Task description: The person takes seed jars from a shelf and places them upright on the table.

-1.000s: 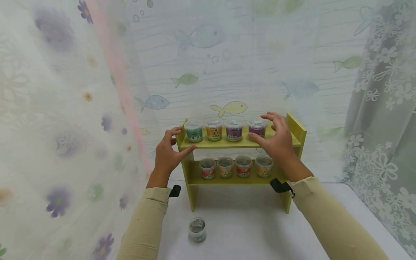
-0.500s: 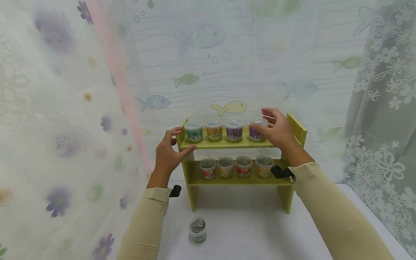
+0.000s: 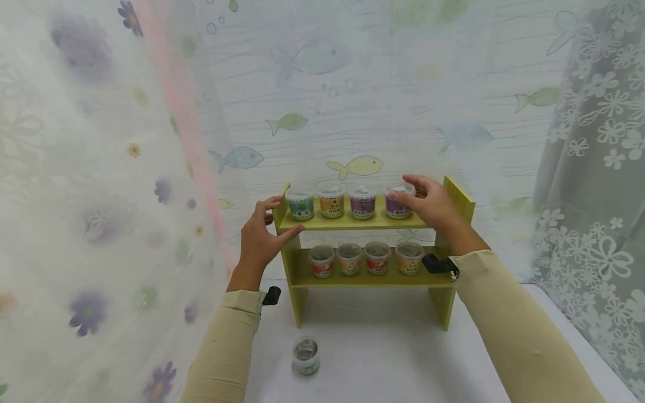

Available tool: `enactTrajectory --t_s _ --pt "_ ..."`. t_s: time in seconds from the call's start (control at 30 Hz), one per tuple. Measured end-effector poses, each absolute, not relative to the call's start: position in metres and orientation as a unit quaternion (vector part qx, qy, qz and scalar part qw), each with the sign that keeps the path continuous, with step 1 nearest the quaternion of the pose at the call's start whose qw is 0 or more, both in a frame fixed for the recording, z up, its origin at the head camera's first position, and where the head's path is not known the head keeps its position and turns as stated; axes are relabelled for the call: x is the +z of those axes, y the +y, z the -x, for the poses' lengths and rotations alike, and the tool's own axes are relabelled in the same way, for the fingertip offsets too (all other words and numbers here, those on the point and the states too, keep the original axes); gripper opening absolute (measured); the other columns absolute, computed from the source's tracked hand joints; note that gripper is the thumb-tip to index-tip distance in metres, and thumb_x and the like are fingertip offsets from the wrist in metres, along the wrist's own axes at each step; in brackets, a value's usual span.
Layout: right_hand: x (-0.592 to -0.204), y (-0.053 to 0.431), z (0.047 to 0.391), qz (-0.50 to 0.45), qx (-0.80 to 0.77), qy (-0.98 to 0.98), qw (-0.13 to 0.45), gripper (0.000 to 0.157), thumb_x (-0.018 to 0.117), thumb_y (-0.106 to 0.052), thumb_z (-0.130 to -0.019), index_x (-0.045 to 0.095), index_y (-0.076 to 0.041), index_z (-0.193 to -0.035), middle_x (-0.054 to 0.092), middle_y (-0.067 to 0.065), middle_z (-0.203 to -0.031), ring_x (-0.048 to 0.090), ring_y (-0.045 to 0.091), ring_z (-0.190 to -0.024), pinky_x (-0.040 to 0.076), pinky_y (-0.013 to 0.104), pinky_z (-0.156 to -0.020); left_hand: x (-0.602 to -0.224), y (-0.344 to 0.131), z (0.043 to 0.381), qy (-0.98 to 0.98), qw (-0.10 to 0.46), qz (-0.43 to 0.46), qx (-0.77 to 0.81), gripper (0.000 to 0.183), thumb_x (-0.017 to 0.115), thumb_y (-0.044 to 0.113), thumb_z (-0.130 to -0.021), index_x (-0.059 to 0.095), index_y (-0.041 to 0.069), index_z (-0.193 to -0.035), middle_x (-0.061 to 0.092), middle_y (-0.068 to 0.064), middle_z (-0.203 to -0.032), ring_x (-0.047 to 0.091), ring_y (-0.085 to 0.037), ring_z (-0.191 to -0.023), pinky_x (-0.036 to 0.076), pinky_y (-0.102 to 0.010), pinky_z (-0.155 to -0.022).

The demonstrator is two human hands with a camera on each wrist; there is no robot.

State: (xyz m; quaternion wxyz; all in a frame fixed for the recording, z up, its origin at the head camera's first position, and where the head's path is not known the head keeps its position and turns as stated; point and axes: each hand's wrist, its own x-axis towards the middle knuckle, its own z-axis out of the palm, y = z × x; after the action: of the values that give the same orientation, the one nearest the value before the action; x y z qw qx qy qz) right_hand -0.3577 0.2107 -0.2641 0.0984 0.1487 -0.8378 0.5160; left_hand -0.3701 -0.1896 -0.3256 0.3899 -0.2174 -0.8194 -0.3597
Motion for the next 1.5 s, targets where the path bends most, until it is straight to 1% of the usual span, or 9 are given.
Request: enactTrajectory --t_s 0.1,0.17,0.27,0.43,0.83,0.9,1.1,1.33,1.5 --pt "-0.265 0.210 0.358 -0.148 0.514 -0.838 0.107 0.088 0.069 -0.058 -0.092 0.037 -0.017 -0.162 0.051 0.012 -0.151 0.053 0.029 -0.126 0.050 0.046 -0.098 -0.326 -0.189 0.371 -0.822 0.388 0.214 -0.357 0.077 0.088 0.048 -0.078 0.052 0.016 -0.139 0.055 0.010 -0.152 0.070 -0.027 -0.111 0.057 -0.045 -0.097" --pt "-0.266 0.209 0.358 -0.146 0.514 -0.838 0.115 0.084 0.069 -0.058 -0.092 0.042 -0.017 -0.159 0.061 0.012 -0.133 0.055 0.026 -0.105 0.050 0.038 -0.081 -0.325 -0.189 0.371 -0.822 0.388 0.215 -0.358 0.078 0.088 0.048 -0.078 0.052 0.016 -0.140 0.055 0.010 -0.152 0.069 -0.026 -0.111 0.057 -0.044 -0.098" --pt "-0.266 0.208 0.358 -0.145 0.518 -0.834 0.124 0.078 0.070 -0.056 -0.092 0.048 -0.015 -0.155 0.065 0.010 -0.120 0.056 0.021 -0.094 0.049 0.032 -0.071 -0.325 -0.190 0.371 -0.821 0.388 0.216 -0.358 0.078 0.087 0.049 -0.079 0.052 0.016 -0.140 0.055 0.011 -0.152 0.069 -0.026 -0.111 0.057 -0.045 -0.098" --pt "-0.265 0.208 0.358 -0.142 0.520 -0.834 0.121 0.079 0.070 -0.056 -0.092 0.049 -0.014 -0.154 0.066 0.012 -0.125 0.062 0.019 -0.098 0.053 0.029 -0.074 -0.326 -0.190 0.371 -0.823 0.385 0.214 -0.360 0.077 0.088 0.049 -0.078 0.052 0.016 -0.138 0.054 0.011 -0.153 0.070 -0.026 -0.108 0.057 -0.045 -0.098" --pt "-0.258 0.210 0.355 -0.123 0.487 -0.858 0.111 0.085 0.070 -0.063 -0.089 0.048 -0.014 -0.154 0.064 0.014 -0.131 0.062 0.024 -0.103 0.054 0.029 -0.078 -0.327 -0.189 0.374 -0.819 0.387 0.223 -0.360 0.077 0.086 0.054 -0.078 0.051 0.018 -0.138 0.053 0.015 -0.153 0.069 -0.026 -0.111 0.057 -0.050 -0.096" --pt "-0.258 0.209 0.354 -0.125 0.483 -0.859 0.113 0.084 0.070 -0.063 -0.089 0.049 -0.013 -0.154 0.066 0.013 -0.126 0.062 0.024 -0.099 0.053 0.029 -0.077 -0.327 -0.190 0.374 -0.819 0.387 0.223 -0.361 0.077 0.085 0.054 -0.078 0.052 0.018 -0.137 0.053 0.015 -0.153 0.069 -0.026 -0.111 0.057 -0.051 -0.096" --pt "-0.256 0.207 0.354 -0.127 0.485 -0.858 0.111 0.084 0.071 -0.060 -0.089 0.049 -0.011 -0.154 0.067 0.006 -0.104 0.061 0.023 -0.085 0.054 0.032 -0.074 -0.326 -0.192 0.372 -0.822 0.387 0.218 -0.356 0.077 0.086 0.052 -0.079 0.051 0.017 -0.138 0.054 0.013 -0.153 0.069 -0.025 -0.113 0.057 -0.046 -0.097" --pt "-0.253 0.207 0.353 -0.127 0.497 -0.852 0.110 0.083 0.072 -0.058 -0.089 0.049 -0.010 -0.153 0.058 0.003 -0.080 0.055 0.022 -0.075 0.050 0.035 -0.070 -0.323 -0.192 0.371 -0.818 0.387 0.226 -0.360 0.076 0.087 0.049 -0.079 0.051 0.015 -0.137 0.053 0.011 -0.154 0.070 -0.026 -0.115 0.058 -0.047 -0.096" --pt "-0.253 0.208 0.351 -0.122 0.485 -0.859 0.108 0.084 0.072 -0.060 -0.089 0.050 -0.011 -0.153 0.056 0.003 -0.079 0.054 0.022 -0.074 0.050 0.035 -0.070 -0.323 -0.191 0.370 -0.825 0.375 0.220 -0.362 0.077 0.086 0.051 -0.079 0.051 0.015 -0.137 0.052 0.012 -0.154 0.069 -0.025 -0.118 0.057 -0.047 -0.097"
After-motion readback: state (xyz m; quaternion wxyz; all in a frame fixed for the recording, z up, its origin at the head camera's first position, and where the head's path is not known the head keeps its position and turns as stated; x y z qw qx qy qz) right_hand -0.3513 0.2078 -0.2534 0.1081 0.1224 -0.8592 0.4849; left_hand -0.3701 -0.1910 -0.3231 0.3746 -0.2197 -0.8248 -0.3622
